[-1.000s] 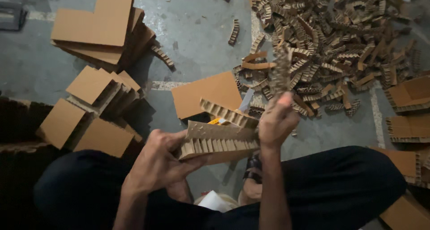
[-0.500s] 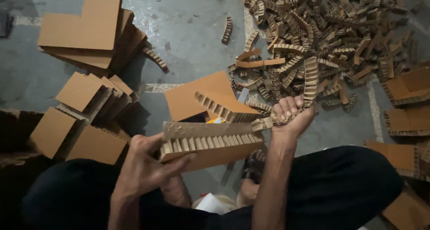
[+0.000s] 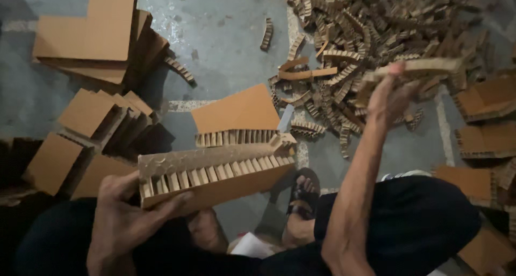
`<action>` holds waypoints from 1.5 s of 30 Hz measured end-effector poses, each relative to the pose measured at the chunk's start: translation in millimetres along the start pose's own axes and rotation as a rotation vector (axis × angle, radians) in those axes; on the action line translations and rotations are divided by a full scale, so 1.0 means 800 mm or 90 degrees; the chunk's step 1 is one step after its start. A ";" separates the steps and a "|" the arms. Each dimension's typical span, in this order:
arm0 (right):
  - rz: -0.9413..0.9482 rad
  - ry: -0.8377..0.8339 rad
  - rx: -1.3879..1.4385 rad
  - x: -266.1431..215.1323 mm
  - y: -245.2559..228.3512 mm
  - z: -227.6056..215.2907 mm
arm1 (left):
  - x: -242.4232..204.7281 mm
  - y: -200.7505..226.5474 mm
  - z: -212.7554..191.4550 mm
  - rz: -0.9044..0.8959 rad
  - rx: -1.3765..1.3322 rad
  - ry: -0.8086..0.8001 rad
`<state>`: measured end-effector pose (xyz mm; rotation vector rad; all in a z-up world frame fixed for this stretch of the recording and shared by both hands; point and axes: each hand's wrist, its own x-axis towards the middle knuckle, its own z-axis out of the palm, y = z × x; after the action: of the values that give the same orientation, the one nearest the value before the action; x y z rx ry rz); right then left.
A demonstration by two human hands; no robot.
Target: The person sits on the floor and uses a ruler and utility knife to cut rectangular pieces of corrugated cardboard. They measure and score the cardboard, then snap off the cut sections, repeating the process to produce multiple pieces.
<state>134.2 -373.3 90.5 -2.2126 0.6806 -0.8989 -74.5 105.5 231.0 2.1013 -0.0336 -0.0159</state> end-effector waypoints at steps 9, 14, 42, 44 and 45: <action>-0.135 -0.539 0.821 -0.197 -0.123 -0.083 | -0.001 -0.012 0.007 -0.141 -0.262 0.011; -0.319 -0.595 0.925 -0.174 -0.161 -0.085 | -0.001 -0.020 0.011 -0.138 -0.301 0.003; -0.255 -0.959 0.360 -0.204 -0.225 -0.131 | 0.064 0.082 0.034 0.072 0.045 -0.242; -0.176 -0.949 0.452 -0.216 -0.232 -0.126 | 0.070 0.079 0.036 0.058 0.093 -0.261; -0.140 -0.940 0.497 -0.216 -0.234 -0.123 | 0.070 0.077 0.036 0.139 0.060 -0.138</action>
<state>-7.8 -172.8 209.4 -1.5919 -0.5456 0.4610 -20.7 47.9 269.6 2.1705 -0.4003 -0.1120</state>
